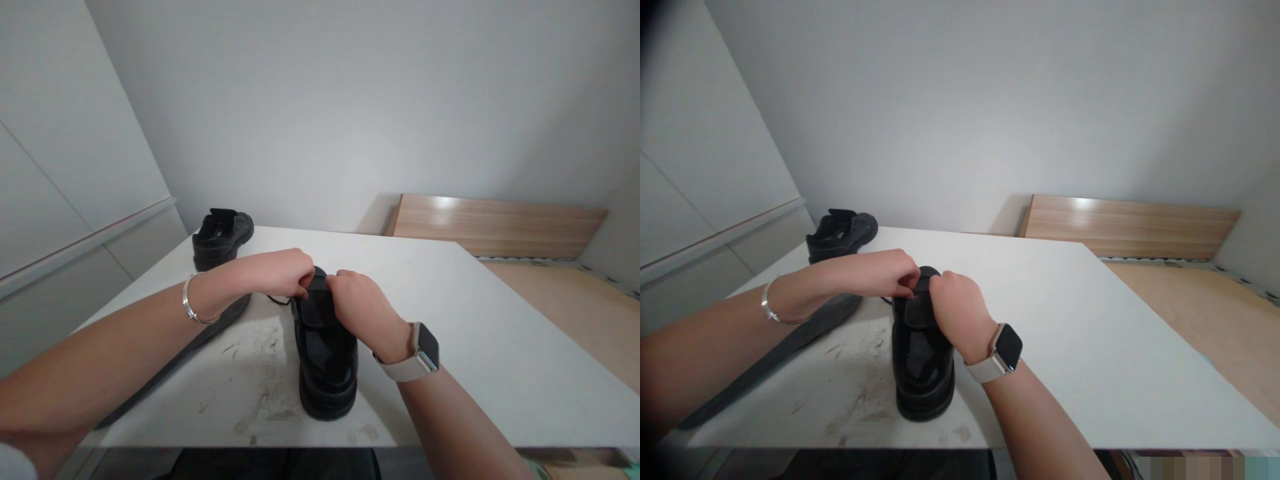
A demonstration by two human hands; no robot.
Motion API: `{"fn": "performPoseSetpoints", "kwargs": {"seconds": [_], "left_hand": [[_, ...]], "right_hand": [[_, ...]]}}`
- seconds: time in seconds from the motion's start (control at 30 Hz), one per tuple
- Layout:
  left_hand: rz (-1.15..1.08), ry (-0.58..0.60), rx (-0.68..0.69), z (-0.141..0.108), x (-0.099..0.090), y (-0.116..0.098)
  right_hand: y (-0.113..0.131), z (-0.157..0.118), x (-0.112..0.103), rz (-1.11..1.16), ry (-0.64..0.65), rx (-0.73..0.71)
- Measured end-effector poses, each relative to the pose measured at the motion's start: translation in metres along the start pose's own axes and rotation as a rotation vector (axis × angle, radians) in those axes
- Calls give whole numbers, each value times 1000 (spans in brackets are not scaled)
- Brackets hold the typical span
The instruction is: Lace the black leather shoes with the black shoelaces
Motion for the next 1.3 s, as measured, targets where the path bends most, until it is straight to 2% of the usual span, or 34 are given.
{"fn": "performPoseSetpoints", "kwargs": {"seconds": [0.27, 0.33, 0.4, 0.47, 0.57, 0.67, 0.77, 0.87, 1.0, 1.1, 1.17, 1.23, 1.27, 1.3], "left_hand": [[42, -57, -7, -9, 4, -3], [63, -132, 11, -9, 6, -4], [34, -255, 46, -12, 5, -8], [-85, -407, 60, -17, 0, -15], [-356, -565, 49, -30, -10, -29], [-573, -620, 64, -39, -18, -40], [-712, -649, 66, -42, -19, -44], [-823, -642, 66, -43, -18, -44], [-922, -597, 96, -46, -19, -42], [-926, -583, 109, -42, -18, -31], [-831, -596, 83, -30, -12, -13], [-591, -603, -4, -15, -2, 12], [-428, -547, -86, -7, 4, 25], [-382, -522, -134, 1, 11, 37]], "right_hand": [[-3, -4, 1, 11, -13, -22], [-1, -4, 2, 18, -68, -13], [0, -5, 3, 96, -189, 3], [2, -7, 1, 309, -363, 30], [4, -11, -3, 864, -560, 60], [9, -13, -8, 1283, -653, 71], [15, -16, -12, 1409, -735, 65], [19, -19, -15, 1367, -775, 19], [20, -24, -20, 1079, -829, -31], [21, -27, -23, 929, -853, -49], [22, -28, -24, 856, -862, -48], [23, -28, -24, 788, -875, -48], [24, -29, -24, 764, -880, -52], [25, -29, -24, 745, -883, -59]]}}
Point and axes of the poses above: each hand's wrist, its own z-axis towards the middle knuckle, its own x-axis out of the palm, y = z × x, the point moved 1 cm from there along z, towards the middle knuckle, and after that the axes turned 1 degree about x, right-handed, at the moved point
